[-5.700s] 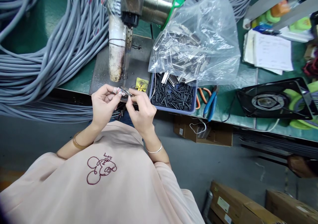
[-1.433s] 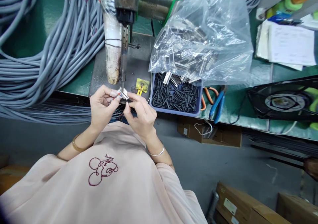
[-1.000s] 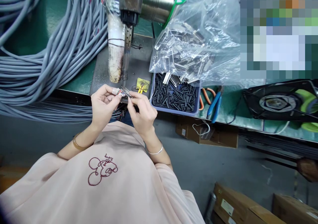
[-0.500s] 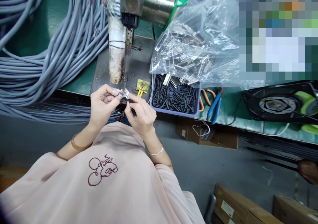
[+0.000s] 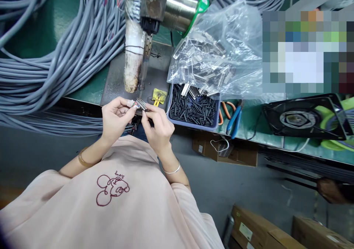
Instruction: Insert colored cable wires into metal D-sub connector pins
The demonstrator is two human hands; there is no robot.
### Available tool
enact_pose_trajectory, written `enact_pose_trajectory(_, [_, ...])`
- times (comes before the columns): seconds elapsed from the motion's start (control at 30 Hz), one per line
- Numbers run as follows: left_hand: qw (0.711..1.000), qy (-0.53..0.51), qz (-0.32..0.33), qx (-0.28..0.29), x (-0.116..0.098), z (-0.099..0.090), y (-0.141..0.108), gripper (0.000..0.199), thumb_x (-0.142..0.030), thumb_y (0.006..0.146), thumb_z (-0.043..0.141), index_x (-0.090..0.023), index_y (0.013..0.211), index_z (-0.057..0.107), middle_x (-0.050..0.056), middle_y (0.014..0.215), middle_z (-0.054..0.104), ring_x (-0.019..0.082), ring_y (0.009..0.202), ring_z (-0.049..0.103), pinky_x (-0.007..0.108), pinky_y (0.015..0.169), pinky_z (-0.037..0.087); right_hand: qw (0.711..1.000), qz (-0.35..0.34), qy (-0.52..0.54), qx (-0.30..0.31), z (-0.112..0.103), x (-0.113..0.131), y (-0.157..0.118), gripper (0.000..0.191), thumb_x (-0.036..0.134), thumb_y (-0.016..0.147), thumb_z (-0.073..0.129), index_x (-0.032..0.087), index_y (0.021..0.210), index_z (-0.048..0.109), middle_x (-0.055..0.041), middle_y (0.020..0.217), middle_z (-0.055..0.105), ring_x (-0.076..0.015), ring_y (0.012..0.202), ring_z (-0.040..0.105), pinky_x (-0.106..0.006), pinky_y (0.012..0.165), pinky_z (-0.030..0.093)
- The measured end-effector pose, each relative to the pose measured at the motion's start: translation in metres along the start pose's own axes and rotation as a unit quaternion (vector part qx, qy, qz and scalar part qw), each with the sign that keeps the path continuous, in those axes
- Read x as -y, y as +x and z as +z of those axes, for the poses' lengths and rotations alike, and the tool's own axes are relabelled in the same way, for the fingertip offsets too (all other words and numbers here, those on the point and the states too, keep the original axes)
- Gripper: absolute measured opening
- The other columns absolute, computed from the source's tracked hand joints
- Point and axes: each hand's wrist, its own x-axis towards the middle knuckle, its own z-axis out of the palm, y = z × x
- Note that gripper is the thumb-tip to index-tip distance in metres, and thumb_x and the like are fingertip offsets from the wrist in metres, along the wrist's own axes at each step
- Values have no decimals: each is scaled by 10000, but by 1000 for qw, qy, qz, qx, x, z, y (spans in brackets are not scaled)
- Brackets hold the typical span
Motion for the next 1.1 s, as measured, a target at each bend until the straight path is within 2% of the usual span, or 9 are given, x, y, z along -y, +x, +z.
enact_pose_trajectory(0.13, [1000, 6, 15, -22, 1, 2, 2, 114, -188, 691, 743, -153, 675, 636, -19, 679, 690, 9, 436, 485, 124, 403, 387, 1000, 11, -8, 19, 1, 2, 5, 171, 121, 911, 681, 229, 812, 594, -25, 959, 790, -133, 863, 767, -243, 744, 616])
enact_pose_trajectory(0.37, [998, 0, 54, -22, -3, 5, 5, 82, -154, 718, 728, -157, 698, 649, -18, 694, 696, 10, 451, 499, 120, 417, 397, 1000, 12, -7, 3, 0, 6, 12, 176, 106, 892, 715, 231, 828, 608, -9, 967, 781, -131, 880, 761, -252, 774, 616])
enact_pose_trajectory(0.6, [999, -26, 46, -12, -4, 4, 5, 140, -148, 734, 738, -165, 690, 606, -51, 629, 623, -1, 408, 437, 118, 388, 350, 1000, 9, -5, 1, -1, 5, 11, 164, 120, 907, 700, 233, 828, 612, -6, 968, 784, -133, 868, 764, -255, 758, 617])
enact_pose_trajectory(0.9, [999, -14, 40, -4, 1, 1, 1, 214, -211, 750, 811, -166, 703, 606, -34, 687, 650, 2, 426, 439, 125, 404, 367, 1000, 17, 1, 12, 0, 5, 8, 163, 128, 920, 683, 231, 813, 615, -8, 937, 788, -134, 860, 767, -261, 744, 625])
enact_pose_trajectory(1.1, [999, 2, 50, -15, 3, 3, 4, 205, -200, 757, 784, -164, 703, 590, -33, 707, 654, -1, 442, 449, 116, 423, 377, 1000, 17, 3, 8, 1, 4, 10, 142, 110, 903, 703, 227, 840, 651, 1, 949, 789, -129, 872, 768, -242, 756, 620])
